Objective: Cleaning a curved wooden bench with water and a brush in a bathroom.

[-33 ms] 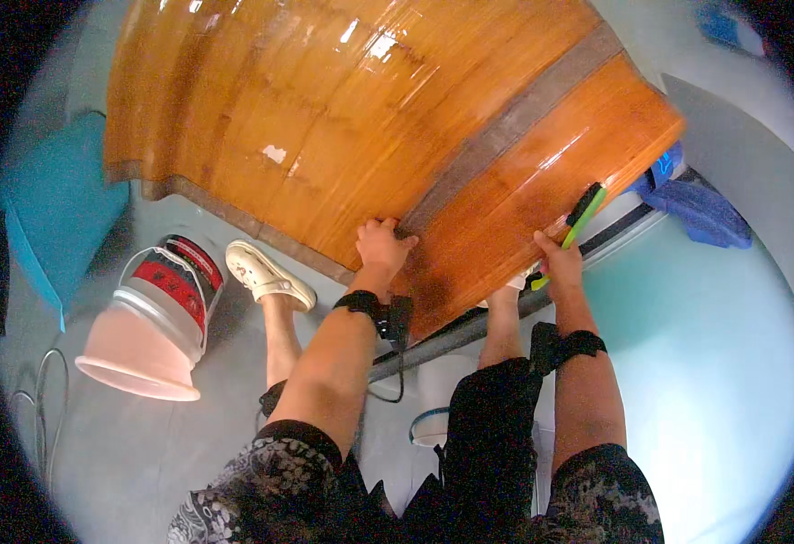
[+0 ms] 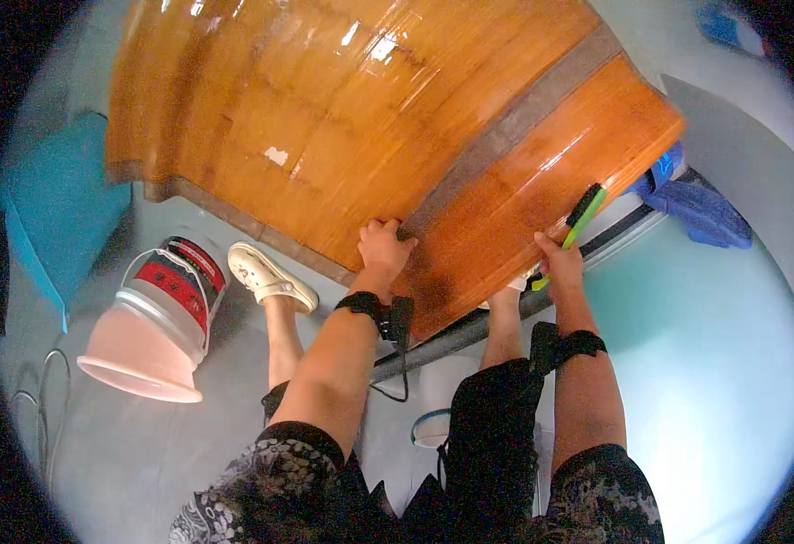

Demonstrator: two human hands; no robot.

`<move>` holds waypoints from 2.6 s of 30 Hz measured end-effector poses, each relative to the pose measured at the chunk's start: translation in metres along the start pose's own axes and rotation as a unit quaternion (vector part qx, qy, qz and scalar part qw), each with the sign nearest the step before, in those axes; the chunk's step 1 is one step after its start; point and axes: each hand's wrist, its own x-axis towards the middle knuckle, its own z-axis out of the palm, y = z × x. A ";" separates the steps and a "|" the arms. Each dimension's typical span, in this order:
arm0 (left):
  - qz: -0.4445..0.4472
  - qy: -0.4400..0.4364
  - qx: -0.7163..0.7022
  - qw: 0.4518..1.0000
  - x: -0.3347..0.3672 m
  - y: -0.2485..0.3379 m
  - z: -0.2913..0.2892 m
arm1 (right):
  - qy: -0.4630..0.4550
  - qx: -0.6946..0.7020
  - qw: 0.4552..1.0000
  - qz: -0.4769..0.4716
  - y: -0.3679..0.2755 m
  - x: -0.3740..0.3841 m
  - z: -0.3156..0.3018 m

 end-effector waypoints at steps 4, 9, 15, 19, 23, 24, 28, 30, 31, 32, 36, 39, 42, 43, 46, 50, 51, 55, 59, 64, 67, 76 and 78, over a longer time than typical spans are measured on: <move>0.025 -0.131 -0.129 0.983 0.007 -0.022 -0.009 | -0.005 0.000 1.000 0.011 -0.006 -0.007 0.015; 0.078 -0.002 -0.252 0.965 0.022 -0.046 -0.081 | 0.010 -0.016 0.999 0.047 -0.018 -0.019 0.020; 0.030 0.142 -0.129 0.981 0.089 -0.097 -0.184 | -0.015 -0.112 0.992 -0.061 -0.038 -0.020 0.071; 0.064 0.137 -0.019 0.988 0.134 -0.138 -0.232 | 0.002 -0.139 0.990 -0.012 -0.053 -0.028 0.128; 0.029 0.184 0.104 0.977 0.130 -0.116 -0.209 | 0.022 -0.176 0.984 -0.002 -0.047 -0.013 0.138; 0.023 0.242 0.125 0.962 0.122 -0.107 -0.200 | 0.013 -0.124 0.992 -0.021 -0.047 -0.012 0.138; 0.158 0.148 0.008 0.976 0.071 -0.066 -0.149 | -0.013 -0.025 0.999 0.016 -0.050 -0.001 0.137; 0.167 0.010 -0.032 0.985 0.028 -0.039 -0.117 | -0.024 -0.022 0.999 0.034 -0.050 0.005 0.128; 0.153 -0.068 -0.046 0.985 0.001 -0.019 -0.112 | -0.034 -0.019 0.998 0.054 -0.051 0.005 0.122; 0.141 -0.099 -0.019 0.985 -0.020 -0.012 -0.102 | -0.038 -0.019 0.998 0.053 -0.052 0.000 0.124; 0.114 -0.017 0.097 0.989 -0.058 -0.019 -0.048 | -0.029 -0.011 0.999 -0.030 -0.056 -0.033 0.139; 0.124 -0.092 -0.021 0.988 -0.074 -0.010 -0.031 | 0.010 -0.019 0.998 -0.059 -0.058 -0.052 0.115; 0.153 -0.152 -0.088 0.972 -0.100 0.004 -0.028 | 0.049 -0.051 0.995 -0.062 -0.056 -0.069 0.082; 0.156 -0.151 -0.089 0.972 -0.110 0.010 -0.031 | 0.077 -0.093 0.991 -0.065 -0.057 -0.074 0.067; 0.161 -0.246 -0.112 0.949 -0.136 0.019 -0.029 | 0.123 -0.088 0.987 -0.060 -0.035 -0.088 0.038; 0.242 -0.203 -0.120 0.941 -0.130 -0.004 -0.024 | 0.182 -0.161 0.967 -0.074 -0.014 -0.099 0.021; 0.280 -0.131 -0.123 0.943 -0.116 -0.017 -0.040 | 0.173 -0.141 0.974 -0.031 -0.021 -0.108 0.026; 0.258 0.291 -0.095 0.916 0.044 -0.070 -0.162 | 0.242 -0.232 0.942 -0.006 0.039 -0.070 -0.023; 0.066 0.312 0.169 0.933 0.163 -0.169 -0.303 | 0.249 -0.294 0.923 -0.009 0.059 -0.063 -0.017; 0.059 0.305 0.115 0.944 0.258 -0.233 -0.404 | 0.287 -0.301 0.909 -0.015 0.075 -0.051 -0.019; 0.006 0.140 -0.127 0.982 0.270 -0.243 -0.397 | 0.280 -0.284 0.917 0.017 0.056 -0.064 0.004; -0.029 -0.120 -0.228 0.966 0.205 -0.186 -0.407 | 0.278 -0.231 0.933 0.000 0.049 -0.054 -0.009; 0.021 -0.129 -0.279 0.951 0.206 -0.196 -0.398 | 0.294 -0.248 0.923 0.025 0.042 -0.058 0.001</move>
